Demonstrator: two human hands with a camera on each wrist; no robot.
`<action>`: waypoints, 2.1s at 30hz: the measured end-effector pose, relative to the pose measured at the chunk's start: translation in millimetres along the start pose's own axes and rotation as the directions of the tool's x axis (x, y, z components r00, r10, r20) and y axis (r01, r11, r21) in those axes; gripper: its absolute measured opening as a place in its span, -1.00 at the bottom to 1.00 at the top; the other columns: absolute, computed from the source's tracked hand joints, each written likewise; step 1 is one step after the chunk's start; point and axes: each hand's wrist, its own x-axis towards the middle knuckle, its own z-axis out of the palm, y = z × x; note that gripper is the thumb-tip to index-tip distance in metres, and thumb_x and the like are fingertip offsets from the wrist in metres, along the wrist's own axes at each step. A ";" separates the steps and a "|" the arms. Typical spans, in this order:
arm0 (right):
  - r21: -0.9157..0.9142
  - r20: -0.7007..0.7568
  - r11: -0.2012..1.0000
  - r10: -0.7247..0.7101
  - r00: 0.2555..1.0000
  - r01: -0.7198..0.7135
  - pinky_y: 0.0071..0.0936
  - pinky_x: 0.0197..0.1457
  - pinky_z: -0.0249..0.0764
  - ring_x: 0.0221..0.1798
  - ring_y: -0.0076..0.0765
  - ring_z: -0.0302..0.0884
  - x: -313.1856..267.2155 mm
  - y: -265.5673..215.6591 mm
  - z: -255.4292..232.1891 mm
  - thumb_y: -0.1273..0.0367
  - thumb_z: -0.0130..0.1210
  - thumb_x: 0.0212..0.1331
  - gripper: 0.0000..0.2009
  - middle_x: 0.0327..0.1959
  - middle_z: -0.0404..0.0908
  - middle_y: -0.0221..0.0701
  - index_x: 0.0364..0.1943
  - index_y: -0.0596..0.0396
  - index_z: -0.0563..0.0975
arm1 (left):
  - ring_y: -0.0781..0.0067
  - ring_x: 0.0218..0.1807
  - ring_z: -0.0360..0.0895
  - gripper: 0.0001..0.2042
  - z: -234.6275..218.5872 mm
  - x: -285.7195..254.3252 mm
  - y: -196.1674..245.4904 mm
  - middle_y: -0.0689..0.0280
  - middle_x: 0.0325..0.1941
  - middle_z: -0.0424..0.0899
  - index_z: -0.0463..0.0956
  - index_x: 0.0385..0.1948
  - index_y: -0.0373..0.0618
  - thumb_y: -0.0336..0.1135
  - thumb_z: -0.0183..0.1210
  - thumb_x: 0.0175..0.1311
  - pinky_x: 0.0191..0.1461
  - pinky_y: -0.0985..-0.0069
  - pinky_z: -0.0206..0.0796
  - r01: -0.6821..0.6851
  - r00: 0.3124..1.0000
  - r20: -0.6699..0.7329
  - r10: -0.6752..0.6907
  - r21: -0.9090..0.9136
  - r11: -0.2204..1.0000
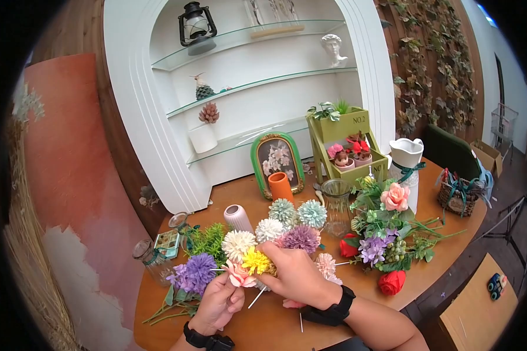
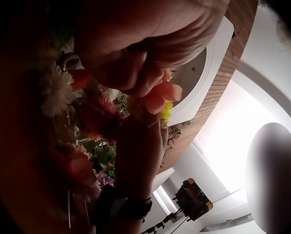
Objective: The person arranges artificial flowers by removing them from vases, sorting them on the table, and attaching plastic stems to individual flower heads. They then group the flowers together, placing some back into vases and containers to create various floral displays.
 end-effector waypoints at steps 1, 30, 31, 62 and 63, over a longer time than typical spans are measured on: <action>-0.020 -0.008 0.999 -0.039 0.999 0.039 -0.19 -0.37 0.49 -0.44 0.03 0.61 -0.2 0.3 0.5 0.37 0.25 0.03 -0.61 -0.44 0.59 -0.09 -0.06 0.17 0.41 | 0.72 -0.51 0.23 -0.77 -3.8 1.5 -1.7 0.45 -0.47 0.35 0.39 -0.07 -0.12 -0.18 -0.06 0.48 -0.53 0.73 0.08 -0.012 1.000 0.024 0.012 0.009 1.000; -0.306 0.065 0.837 -0.458 0.887 0.454 -0.35 -0.34 0.59 -0.22 -0.15 0.60 -9.9 4.0 2.6 0.29 0.27 -0.05 -0.61 -0.02 0.43 -0.18 -0.07 -0.07 0.48 | 0.74 -0.54 0.17 -0.78 -1.5 1.1 -8.8 0.40 -0.43 0.43 0.38 -0.03 -0.15 -0.23 -0.08 0.48 -0.54 0.73 0.03 0.016 1.000 -0.004 -0.016 -0.036 0.999; -0.306 0.064 0.836 -0.459 0.886 0.455 -0.35 -0.34 0.59 -0.22 -0.15 0.60 -9.0 2.6 4.4 0.29 0.27 -0.05 -0.61 -0.02 0.43 -0.18 -0.07 -0.07 0.48 | 0.75 -0.56 0.14 -0.78 -1.1 0.8 -7.7 0.40 -0.42 0.44 0.38 -0.04 -0.16 -0.23 -0.08 0.49 -0.54 0.73 0.01 0.009 1.000 -0.001 -0.009 -0.020 1.000; 0.320 0.059 0.945 0.054 0.997 -0.070 -0.36 0.05 0.45 -0.01 -0.25 0.59 4.0 -3.9 -6.9 0.24 0.26 0.14 -0.58 -0.10 0.62 -0.22 0.02 0.18 0.52 | 0.75 -0.53 0.08 -0.86 -12.7 -0.8 -12.3 0.54 -0.49 0.30 0.45 -0.15 -0.14 -0.32 -0.04 0.44 -0.47 0.71 -0.10 0.126 0.983 0.105 -0.148 0.188 0.974; 0.321 0.058 0.944 0.056 0.997 -0.072 -0.36 0.05 0.45 -0.01 -0.25 0.59 3.7 -3.4 -6.4 0.24 0.26 0.14 -0.58 -0.10 0.62 -0.22 0.02 0.18 0.52 | 0.75 -0.53 0.07 -0.85 -13.2 -0.7 -13.2 0.54 -0.49 0.30 0.45 -0.15 -0.14 -0.32 -0.05 0.45 -0.48 0.71 -0.10 0.125 0.984 0.105 -0.147 0.196 0.973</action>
